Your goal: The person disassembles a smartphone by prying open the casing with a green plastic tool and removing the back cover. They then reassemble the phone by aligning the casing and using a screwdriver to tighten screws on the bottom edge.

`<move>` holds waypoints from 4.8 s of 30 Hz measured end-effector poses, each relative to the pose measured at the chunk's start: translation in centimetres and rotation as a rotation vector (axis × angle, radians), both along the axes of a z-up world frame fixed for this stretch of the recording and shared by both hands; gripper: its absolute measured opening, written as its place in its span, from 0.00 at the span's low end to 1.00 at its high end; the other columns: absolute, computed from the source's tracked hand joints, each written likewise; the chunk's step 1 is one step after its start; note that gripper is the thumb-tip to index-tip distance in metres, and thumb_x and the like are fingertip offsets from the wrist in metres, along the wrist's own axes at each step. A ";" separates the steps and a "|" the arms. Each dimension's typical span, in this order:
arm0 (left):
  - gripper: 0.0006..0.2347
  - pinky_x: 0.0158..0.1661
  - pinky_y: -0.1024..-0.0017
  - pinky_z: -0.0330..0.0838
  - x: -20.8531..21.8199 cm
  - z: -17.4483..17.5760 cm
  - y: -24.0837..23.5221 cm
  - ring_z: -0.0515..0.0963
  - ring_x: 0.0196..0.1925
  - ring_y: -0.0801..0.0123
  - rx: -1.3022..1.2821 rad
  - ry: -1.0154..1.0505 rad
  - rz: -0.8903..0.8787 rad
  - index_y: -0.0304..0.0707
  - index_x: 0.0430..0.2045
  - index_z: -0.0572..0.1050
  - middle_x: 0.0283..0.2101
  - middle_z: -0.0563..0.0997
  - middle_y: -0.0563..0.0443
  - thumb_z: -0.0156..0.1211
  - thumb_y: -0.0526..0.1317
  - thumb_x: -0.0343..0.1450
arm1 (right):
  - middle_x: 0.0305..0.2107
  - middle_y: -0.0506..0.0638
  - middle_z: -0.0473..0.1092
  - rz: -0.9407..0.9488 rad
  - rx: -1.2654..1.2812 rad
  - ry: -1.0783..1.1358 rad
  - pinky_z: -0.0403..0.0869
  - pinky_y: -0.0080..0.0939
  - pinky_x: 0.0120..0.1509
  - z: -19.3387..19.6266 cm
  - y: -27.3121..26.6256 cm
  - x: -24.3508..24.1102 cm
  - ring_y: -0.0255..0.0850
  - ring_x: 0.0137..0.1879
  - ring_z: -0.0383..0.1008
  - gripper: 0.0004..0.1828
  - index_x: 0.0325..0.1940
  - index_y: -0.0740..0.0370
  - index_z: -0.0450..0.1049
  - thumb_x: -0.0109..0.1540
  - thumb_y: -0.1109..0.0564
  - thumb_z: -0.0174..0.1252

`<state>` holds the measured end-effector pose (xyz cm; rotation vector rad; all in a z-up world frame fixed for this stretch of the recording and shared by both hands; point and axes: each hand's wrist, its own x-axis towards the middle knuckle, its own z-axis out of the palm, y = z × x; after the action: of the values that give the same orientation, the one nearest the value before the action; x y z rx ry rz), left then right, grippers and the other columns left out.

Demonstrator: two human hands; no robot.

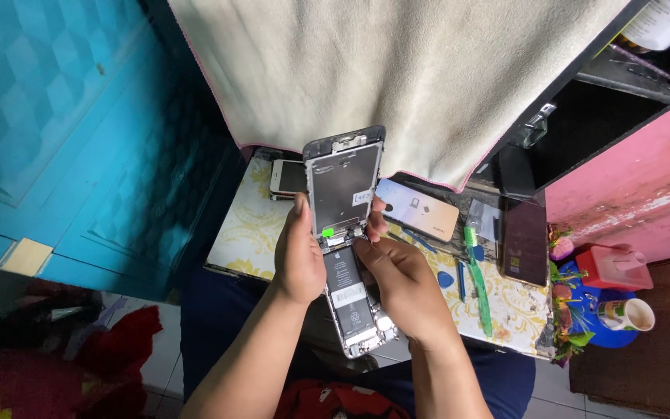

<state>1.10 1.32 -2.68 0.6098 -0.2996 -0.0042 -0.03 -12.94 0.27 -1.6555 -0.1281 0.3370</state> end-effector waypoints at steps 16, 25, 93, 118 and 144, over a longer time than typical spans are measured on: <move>0.24 0.37 0.58 0.85 0.3 2.3 -0.9 0.87 0.35 0.50 -0.116 0.084 0.255 0.23 0.46 0.79 0.40 0.85 0.30 0.39 0.50 0.82 | 0.28 0.60 0.76 0.118 0.202 -0.014 0.75 0.45 0.52 -0.8 -0.5 -0.6 0.46 0.38 0.76 0.19 0.53 0.72 0.80 0.64 0.62 0.48; 0.30 0.43 0.61 0.75 0.5 1.3 0.7 0.80 0.43 0.54 -0.097 -0.010 0.007 0.24 0.55 0.71 0.48 0.80 0.34 0.37 0.59 0.79 | 0.33 0.43 0.69 0.231 0.197 -0.017 0.61 0.36 0.42 -0.4 -1.6 -1.2 0.32 0.36 0.61 0.17 0.59 0.66 0.76 0.67 0.61 0.50; 0.30 0.43 0.62 0.75 1.7 1.2 2.5 0.81 0.41 0.54 -0.056 -0.047 0.163 0.27 0.55 0.73 0.48 0.82 0.37 0.35 0.59 0.80 | 0.25 0.60 0.79 0.022 0.243 0.295 0.75 0.40 0.31 -0.8 0.7 -4.4 0.43 0.27 0.75 0.23 0.54 0.70 0.73 0.56 0.71 0.68; 0.29 0.41 0.64 0.75 1.5 0.7 1.5 0.80 0.40 0.56 -0.090 -0.076 0.062 0.25 0.52 0.72 0.46 0.81 0.36 0.37 0.58 0.79 | 0.24 0.42 0.63 0.107 0.005 0.084 0.58 0.35 0.33 0.5 0.9 -0.6 0.31 0.32 0.59 0.11 0.35 0.61 0.74 0.67 0.53 0.62; 0.28 0.37 0.63 0.75 1.7 -2.8 -0.7 0.81 0.36 0.56 -0.069 0.046 -0.041 0.23 0.54 0.72 0.40 0.81 0.34 0.37 0.56 0.79 | 0.63 0.55 0.68 0.078 -0.259 -0.522 0.74 0.34 0.40 6.4 -1.8 5.2 0.36 0.50 0.79 0.38 0.75 0.56 0.54 0.62 0.52 0.59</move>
<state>2.80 0.64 -5.52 0.5343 -0.2669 -0.0467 5.20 -14.76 6.71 -1.9694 -0.5604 -0.0315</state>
